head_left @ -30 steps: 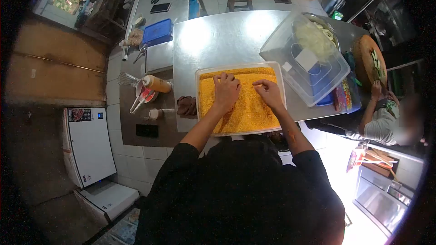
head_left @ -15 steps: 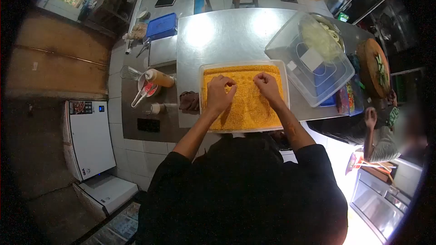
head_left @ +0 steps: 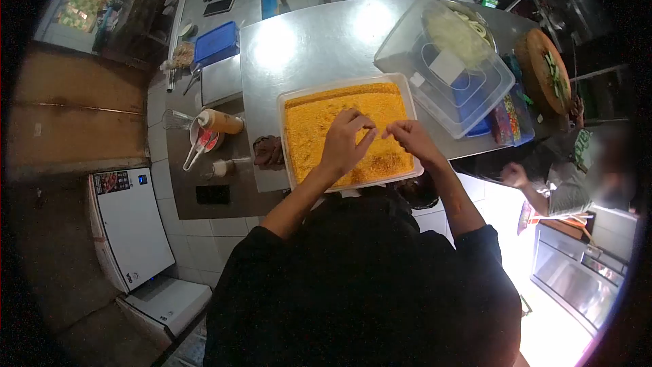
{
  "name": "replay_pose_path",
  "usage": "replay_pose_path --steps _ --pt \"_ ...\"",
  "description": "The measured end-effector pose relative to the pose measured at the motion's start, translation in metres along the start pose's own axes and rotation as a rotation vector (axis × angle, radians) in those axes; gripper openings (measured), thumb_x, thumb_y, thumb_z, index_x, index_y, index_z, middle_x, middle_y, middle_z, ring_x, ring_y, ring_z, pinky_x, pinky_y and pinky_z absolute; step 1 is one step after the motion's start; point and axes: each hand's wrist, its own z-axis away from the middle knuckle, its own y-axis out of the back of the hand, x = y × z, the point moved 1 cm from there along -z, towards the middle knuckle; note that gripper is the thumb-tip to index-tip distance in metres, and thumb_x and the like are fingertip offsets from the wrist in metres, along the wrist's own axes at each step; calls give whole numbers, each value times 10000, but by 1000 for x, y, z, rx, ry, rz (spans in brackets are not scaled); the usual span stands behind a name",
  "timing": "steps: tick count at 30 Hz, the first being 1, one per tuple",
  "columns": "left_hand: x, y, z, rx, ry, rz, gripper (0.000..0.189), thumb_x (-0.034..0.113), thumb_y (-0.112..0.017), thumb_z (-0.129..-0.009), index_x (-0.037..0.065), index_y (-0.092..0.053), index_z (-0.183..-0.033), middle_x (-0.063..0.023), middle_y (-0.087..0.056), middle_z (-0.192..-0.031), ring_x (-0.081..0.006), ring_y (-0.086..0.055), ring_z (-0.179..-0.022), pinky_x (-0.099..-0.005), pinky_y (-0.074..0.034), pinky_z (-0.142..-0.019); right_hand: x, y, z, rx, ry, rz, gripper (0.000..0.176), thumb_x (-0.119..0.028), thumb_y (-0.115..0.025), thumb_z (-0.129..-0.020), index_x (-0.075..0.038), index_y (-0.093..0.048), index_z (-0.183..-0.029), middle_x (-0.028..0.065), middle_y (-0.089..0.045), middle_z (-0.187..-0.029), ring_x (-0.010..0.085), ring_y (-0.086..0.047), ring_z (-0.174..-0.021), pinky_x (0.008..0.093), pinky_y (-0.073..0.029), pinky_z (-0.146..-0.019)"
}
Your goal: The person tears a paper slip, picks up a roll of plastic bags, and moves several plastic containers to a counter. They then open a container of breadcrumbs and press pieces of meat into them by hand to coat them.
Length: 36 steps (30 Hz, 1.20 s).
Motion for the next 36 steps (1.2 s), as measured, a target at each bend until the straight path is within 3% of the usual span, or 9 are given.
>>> replay_pose_path --steps 5,15,18,21,23,27,32,34,36 --pt "-19 4 23 -111 250 34 134 145 -737 -900 21 -709 -940 -133 -650 -933 -309 -645 -907 -419 -530 -804 14 -8 41 353 221 1011 256 -309 -728 -883 -58 -768 -908 156 -735 -944 350 -711 -910 459 -562 -811" --pt "-47 30 59 -75 348 -18 190 184 -734 -907 0 -712 -952 -141 -647 -924 -290 -636 -854 -399 -532 -764 31 -28 33 399 138 1352 282 -316 -765 -861 -35 -756 -877 168 -716 -978 342 -714 -952 459 -589 -793" --pt "-58 38 70 -18 345 -46 185 177 -737 -904 0 -714 -953 -144 -648 -934 -291 -634 -838 -396 -529 -755 37 -18 31 436 90 1226 259 -294 -754 -877 -36 -754 -871 173 -723 -977 347 -715 -930 465 -581 -766" --pt "-65 48 80 4 365 -52 173 156 -733 -911 -8 -711 -960 -148 -645 -940 -294 -640 -839 -401 -529 -760 33 0 44 469 397 891 226 -270 -724 -909 -48 -745 -874 101 -727 -910 256 -698 -804 390 -557 -713" --pt "-68 52 89 75 394 -43 161 136 -719 -932 -20 -705 -968 -153 -644 -946 -295 -650 -855 -413 -533 -772 6 16 68 159 -77 245 196 -261 -700 -940 -78 -733 -879 9 -669 -841 141 -615 -730 296 -502 -678" --pt "-62 59 99 86 347 -122 137 115 -717 -941 -20 -703 -966 -157 -647 -953 -306 -653 -875 -423 -531 -780 21 53 125 -87 57 -484 269 -225 -539 -1007 4 -653 -923 80 -651 -869 145 -603 -741 255 -494 -700" --pt "-62 57 114 111 134 -346 91 84 -726 -926 0 -701 -952 -160 -646 -954 -338 -638 -900 -429 -516 -775 94 87 168 124 -73 -496 220 -181 -551 -988 -1 -663 -930 111 -679 -914 172 -666 -822 270 -531 -720" --pt "-60 55 115 110 146 -330 89 81 -723 -925 0 -699 -953 -162 -645 -958 -341 -636 -906 -430 -515 -776 141 97 169 312 -90 14 332 -237 -481 -1009 3 -672 -883 121 -674 -823 185 -656 -737 331 -550 -671" --pt "-61 53 115 117 159 -317 87 78 -719 -924 -1 -698 -954 -164 -644 -961 -344 -633 -912 -432 -513 -777 206 112 153 324 -193 -15 291 -261 -524 -995 -13 -672 -1030 132 -680 -960 205 -673 -853 376 -594 -702"
